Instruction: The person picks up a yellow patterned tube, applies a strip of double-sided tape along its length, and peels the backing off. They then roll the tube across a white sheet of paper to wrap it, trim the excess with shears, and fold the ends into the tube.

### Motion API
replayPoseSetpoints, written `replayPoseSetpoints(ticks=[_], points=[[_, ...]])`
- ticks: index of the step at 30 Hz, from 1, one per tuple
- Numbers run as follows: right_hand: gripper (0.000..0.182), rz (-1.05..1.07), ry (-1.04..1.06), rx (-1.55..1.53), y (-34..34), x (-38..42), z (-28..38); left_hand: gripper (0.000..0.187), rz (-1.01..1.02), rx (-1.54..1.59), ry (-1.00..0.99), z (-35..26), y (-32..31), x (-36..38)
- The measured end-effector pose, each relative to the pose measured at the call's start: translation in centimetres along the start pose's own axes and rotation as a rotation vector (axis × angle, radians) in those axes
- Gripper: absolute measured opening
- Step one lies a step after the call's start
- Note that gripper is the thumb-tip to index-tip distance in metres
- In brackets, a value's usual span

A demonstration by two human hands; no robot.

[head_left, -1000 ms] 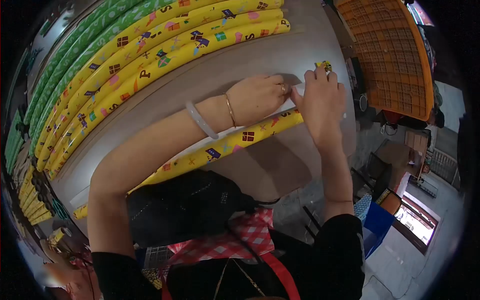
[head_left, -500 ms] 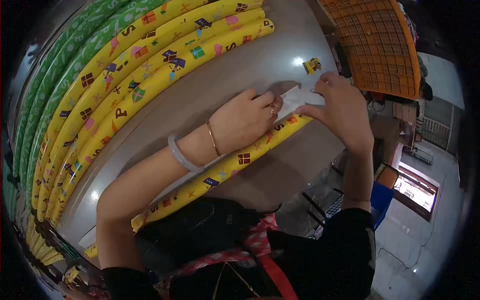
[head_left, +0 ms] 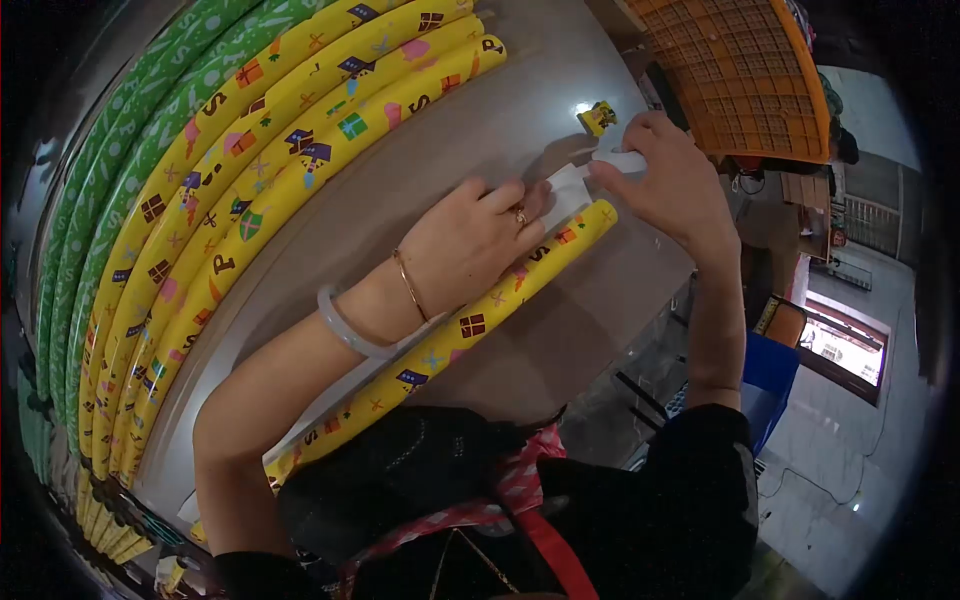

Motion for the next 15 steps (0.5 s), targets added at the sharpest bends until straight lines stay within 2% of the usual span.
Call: replayPoseSetpoints(ticks=[6, 8, 15], points=[[0.041, -0.086, 0.041, 0.101, -1.2, -0.1, 0.0, 0.025, 0.027, -0.027, -0.033, -0.1, 0.0, -0.1], [0.041, -0.202, 0.157, 0.176, -1.8, -0.1, -0.1, 0.025, 0.03, -0.036, -0.035, -0.1, 0.2, -0.2], [0.038, -0.203, 0.14, 0.277, -2.2, -0.1, 0.4, 0.025, 0.049, -0.064, -0.042, -0.1, 0.3, -0.3]])
Point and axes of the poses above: each hand's wrist, its own x-axis away from the middle knuckle, its own y-axis out of the back of the hand, z = x × y, the point moved 1 cm from there along -x, towards the middle knuckle, and after that the axes turned 15 degrees about -z, right-handed, at the moved point
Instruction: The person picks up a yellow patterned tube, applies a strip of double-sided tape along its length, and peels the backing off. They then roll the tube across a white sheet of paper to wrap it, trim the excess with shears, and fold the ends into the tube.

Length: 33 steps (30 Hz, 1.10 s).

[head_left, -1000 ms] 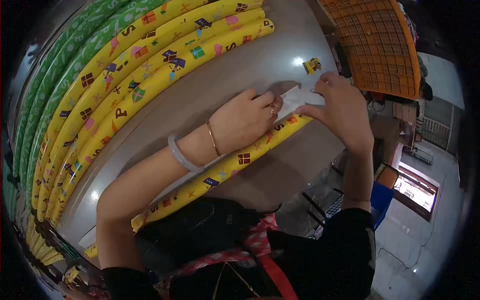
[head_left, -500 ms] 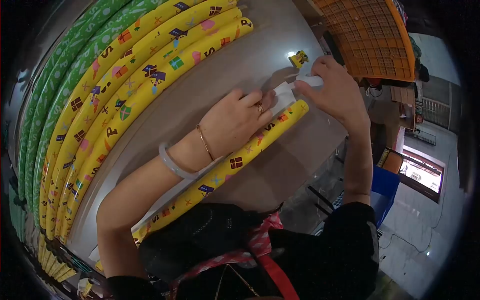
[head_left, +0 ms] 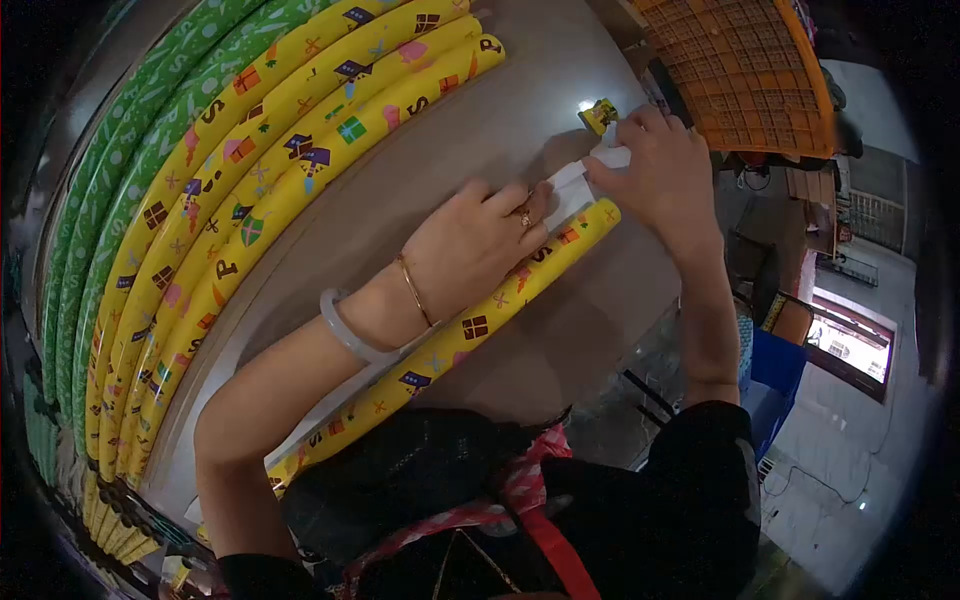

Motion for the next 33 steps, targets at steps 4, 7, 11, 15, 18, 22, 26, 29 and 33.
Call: replayPoseSetpoints(ticks=[4, 7, 11, 15, 18, 22, 26, 29, 33], points=[[0.036, -0.05, 0.009, -0.012, 0.1, 0.1, 0.4, 0.025, 0.001, -0.004, 0.002, -0.1, -0.1, 0.0], [0.035, -0.055, -0.002, 0.029, 0.3, 0.1, 0.9, 0.021, -0.017, 0.035, 0.025, -0.1, -0.1, -0.1], [0.034, -0.069, -0.01, 0.064, 0.1, 0.1, 1.2, 0.022, 0.005, 0.048, 0.024, -0.1, 0.0, -0.2], [0.033, -0.07, -0.017, 0.081, 0.4, 0.0, 1.8, 0.02, -0.013, 0.034, 0.029, -0.1, -0.1, -0.2], [0.033, -0.003, -0.07, 0.083, 0.7, -0.1, 2.1, 0.02, -0.002, 0.037, 0.03, -0.2, -0.2, -0.2], [0.031, -0.045, -0.048, 0.111, 0.4, 0.2, 2.3, 0.02, -0.019, 0.03, 0.017, -0.2, -0.3, -0.2], [0.03, -0.049, -0.036, 0.104, 0.5, 0.2, 2.5, 0.019, 0.0, 0.062, 0.027, -0.1, -0.1, -0.4], [0.031, -0.066, -0.039, 0.127, 0.2, 0.4, 2.1, 0.018, -0.017, 0.066, 0.026, -0.1, 0.0, -0.9], [0.032, -0.064, -0.077, 0.103, 0.2, 1.0, 1.8, 0.025, -0.017, 0.195, 0.099, 0.7, -0.6, -1.6]])
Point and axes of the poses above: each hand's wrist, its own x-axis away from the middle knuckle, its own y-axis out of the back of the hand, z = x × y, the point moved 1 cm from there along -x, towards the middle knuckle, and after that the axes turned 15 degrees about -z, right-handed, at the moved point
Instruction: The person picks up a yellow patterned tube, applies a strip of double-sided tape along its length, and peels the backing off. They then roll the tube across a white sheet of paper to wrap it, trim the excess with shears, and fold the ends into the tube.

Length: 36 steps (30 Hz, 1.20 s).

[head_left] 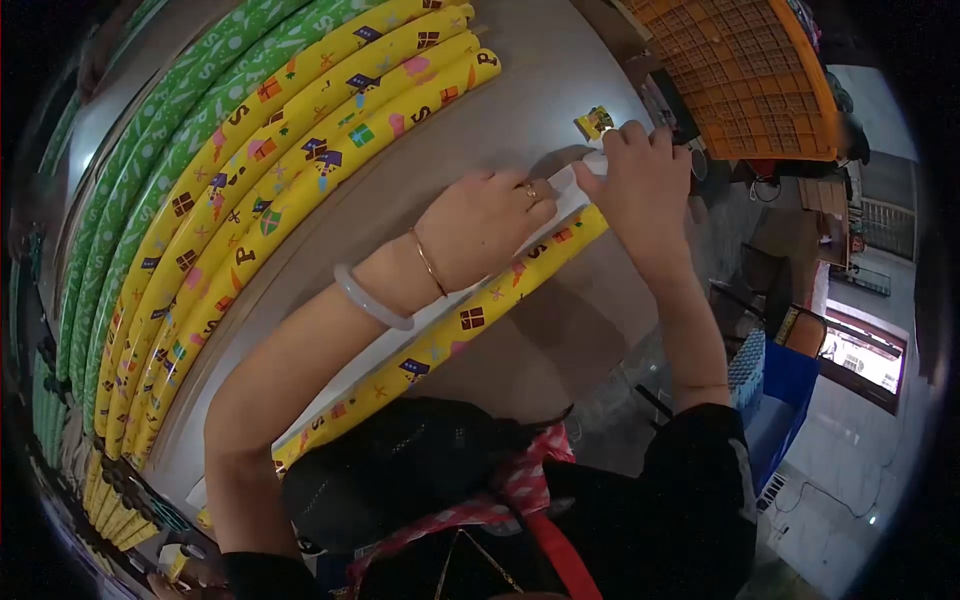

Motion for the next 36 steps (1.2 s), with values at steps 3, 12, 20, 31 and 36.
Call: replayPoseSetpoints(ticks=[3, 12, 20, 31, 36], points=[[0.032, -0.044, -0.021, -0.001, 0.0, 0.3, 0.1, 0.031, -0.032, -0.037, 0.047, -0.2, -0.4, -0.8], [0.038, -0.065, -0.036, -0.121, -0.1, 0.6, -0.3, 0.027, 0.094, -0.216, 0.019, -1.3, -0.7, -2.5], [0.055, 0.138, -0.103, -0.464, -0.9, -0.8, -3.3, 0.022, 0.146, -0.224, 0.197, -2.5, -0.9, -3.2], [0.049, -0.116, -0.246, -0.583, -0.7, 1.4, -3.1, 0.026, 0.305, -0.165, 0.526, -3.4, 0.0, -2.5], [0.041, -0.309, -0.309, -0.69, 0.1, 5.7, -4.0, 0.033, 0.019, -0.283, 0.417, -7.1, 7.0, 3.7]])
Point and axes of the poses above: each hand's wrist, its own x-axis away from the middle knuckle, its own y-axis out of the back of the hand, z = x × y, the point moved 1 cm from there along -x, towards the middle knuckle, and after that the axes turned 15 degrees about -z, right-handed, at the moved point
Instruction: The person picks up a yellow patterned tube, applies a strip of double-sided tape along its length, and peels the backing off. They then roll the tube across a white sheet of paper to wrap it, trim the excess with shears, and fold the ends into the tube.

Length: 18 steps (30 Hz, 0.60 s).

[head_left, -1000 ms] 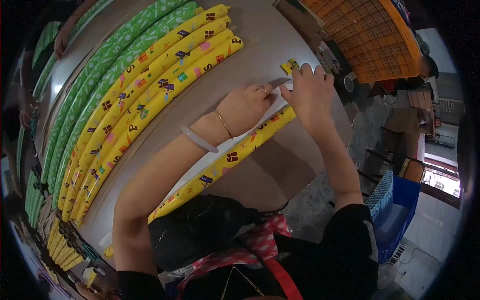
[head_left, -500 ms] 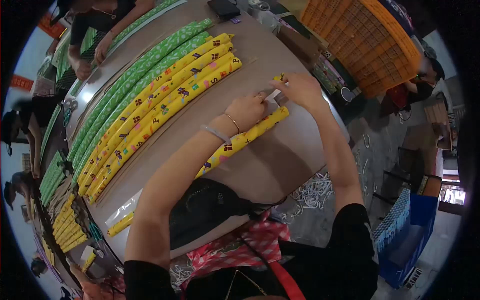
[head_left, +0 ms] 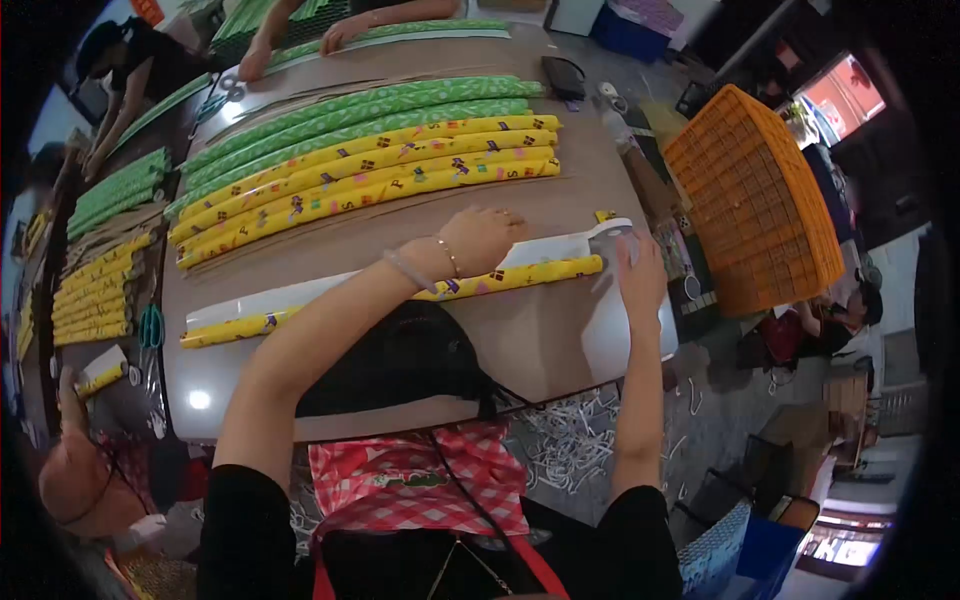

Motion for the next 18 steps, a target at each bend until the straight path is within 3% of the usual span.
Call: replayPoseSetpoints(ticks=[3, 5, 8, 11, 12, 14, 15, 18], points=[[0.036, -0.068, -0.174, -0.171, 1.3, 4.5, -1.2, 0.029, -0.126, -0.009, 0.052, 0.0, 6.1, 7.9], [0.032, -0.124, -0.303, -0.244, 1.6, 8.0, -1.6, 0.029, -0.396, 0.075, 0.15, -0.2, 9.2, 14.4], [0.032, -0.098, -0.49, -0.343, 1.0, 12.1, -3.2, 0.033, -0.7, 0.029, 0.562, -1.6, 12.4, 24.8], [0.032, -0.119, -0.32, -0.282, 1.3, 12.8, -1.7, 0.036, -0.993, -0.274, 0.966, -3.3, 11.9, 34.8], [0.032, -0.126, -0.275, -0.234, 1.3, 12.6, -1.6, 0.036, -1.041, -0.45, 1.066, -3.3, 10.4, 38.4], [0.031, -0.157, -0.304, -0.21, 0.6, 12.6, -1.8, 0.035, -0.923, -0.639, 1.204, -3.4, 7.6, 43.6], [0.03, -0.166, -0.326, -0.175, 0.5, 12.6, -2.0, 0.034, -0.911, -0.685, 1.077, -3.7, 7.3, 44.0], [0.032, -0.072, -0.241, -0.06, 0.4, 12.2, -2.1, 0.022, -0.896, -0.676, 1.179, -3.5, 9.3, 42.8]])
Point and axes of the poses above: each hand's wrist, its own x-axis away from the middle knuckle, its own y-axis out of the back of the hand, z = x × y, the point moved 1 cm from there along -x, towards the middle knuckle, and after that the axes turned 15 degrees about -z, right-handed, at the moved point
